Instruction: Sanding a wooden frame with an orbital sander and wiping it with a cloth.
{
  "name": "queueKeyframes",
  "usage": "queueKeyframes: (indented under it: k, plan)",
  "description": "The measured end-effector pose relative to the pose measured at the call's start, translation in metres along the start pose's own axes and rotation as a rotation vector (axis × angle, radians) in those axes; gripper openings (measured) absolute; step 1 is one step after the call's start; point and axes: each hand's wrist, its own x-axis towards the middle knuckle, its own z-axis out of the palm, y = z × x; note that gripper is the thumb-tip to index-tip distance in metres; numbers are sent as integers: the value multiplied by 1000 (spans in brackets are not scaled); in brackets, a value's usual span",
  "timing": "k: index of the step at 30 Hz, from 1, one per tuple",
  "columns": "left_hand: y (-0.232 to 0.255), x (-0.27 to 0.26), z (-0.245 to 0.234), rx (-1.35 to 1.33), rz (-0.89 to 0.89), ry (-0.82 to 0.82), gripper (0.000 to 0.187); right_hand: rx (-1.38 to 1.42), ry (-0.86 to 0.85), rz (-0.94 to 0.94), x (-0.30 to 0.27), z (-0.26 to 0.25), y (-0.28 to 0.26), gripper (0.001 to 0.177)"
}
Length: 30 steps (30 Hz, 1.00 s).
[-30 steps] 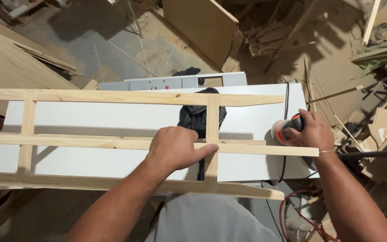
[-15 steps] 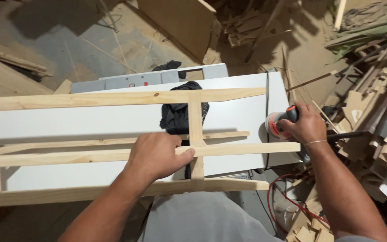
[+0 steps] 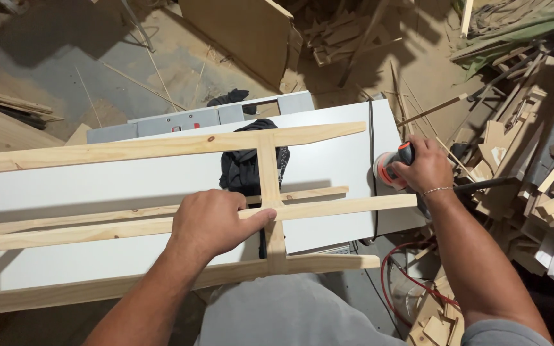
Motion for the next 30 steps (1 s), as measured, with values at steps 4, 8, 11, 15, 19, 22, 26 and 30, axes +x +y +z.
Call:
queueKeyframes:
  k: [4,8,11,15,19,22,26,30]
  plan:
    - [-3,7,4,16,4,0,63,-17,-11,39,11,17,12,82]
    - [-4,11,0,20,8,3,59,-20,-28,79,13,22,16,81]
    - [-5,16,-1,34,8,2,56,-15,-23,89,16,31,20,83]
    - [-5,19,-4,27,8,12,56,-28,-43,114,21,42,20,82]
    - [-1,19,-13,-4,-12,3,56,-7,-42,101,13,34,10,82]
    - [1,17,-18,-25,-4,10,59,-2,-42,98,12,35,9,81]
    - [1,19,-18,-30,-8,12,61,12,-19,78,10,36,8,82]
    - [-3,24,-13,0,6,-14,60,45,-16,54,5,37,7,84]
